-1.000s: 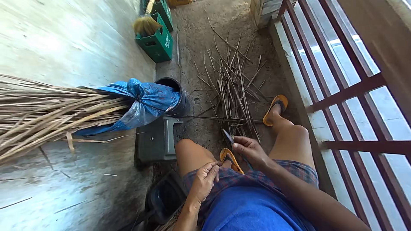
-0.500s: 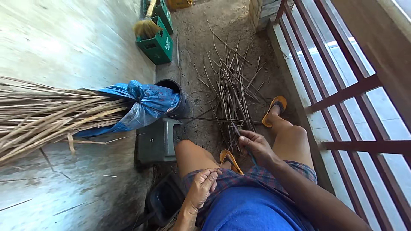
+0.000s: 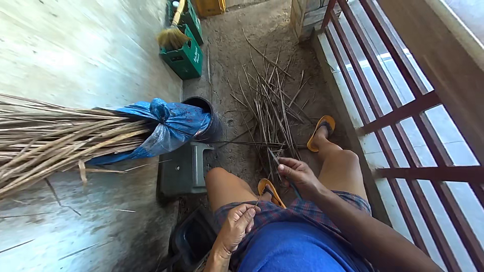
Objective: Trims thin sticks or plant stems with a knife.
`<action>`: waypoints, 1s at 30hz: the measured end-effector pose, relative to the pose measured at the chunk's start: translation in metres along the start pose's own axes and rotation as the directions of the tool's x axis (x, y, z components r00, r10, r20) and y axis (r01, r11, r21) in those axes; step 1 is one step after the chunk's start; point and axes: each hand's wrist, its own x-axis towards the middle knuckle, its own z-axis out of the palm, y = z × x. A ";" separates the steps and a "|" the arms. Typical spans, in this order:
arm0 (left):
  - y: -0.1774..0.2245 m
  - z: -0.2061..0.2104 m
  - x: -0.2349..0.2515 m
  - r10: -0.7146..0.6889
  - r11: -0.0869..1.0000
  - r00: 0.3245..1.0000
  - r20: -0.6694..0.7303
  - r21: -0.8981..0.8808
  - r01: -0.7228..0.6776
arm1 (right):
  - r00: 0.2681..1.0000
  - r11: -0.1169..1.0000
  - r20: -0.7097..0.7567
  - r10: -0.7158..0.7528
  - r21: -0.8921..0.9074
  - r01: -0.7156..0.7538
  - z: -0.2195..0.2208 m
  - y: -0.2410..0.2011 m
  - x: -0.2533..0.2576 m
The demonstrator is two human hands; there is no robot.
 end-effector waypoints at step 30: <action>-0.010 -0.013 -0.007 -0.091 0.996 0.996 -0.015 -0.015 0.091 | 0.973 0.992 -0.231 0.004 -0.119 -0.033 -0.007 0.017 0.006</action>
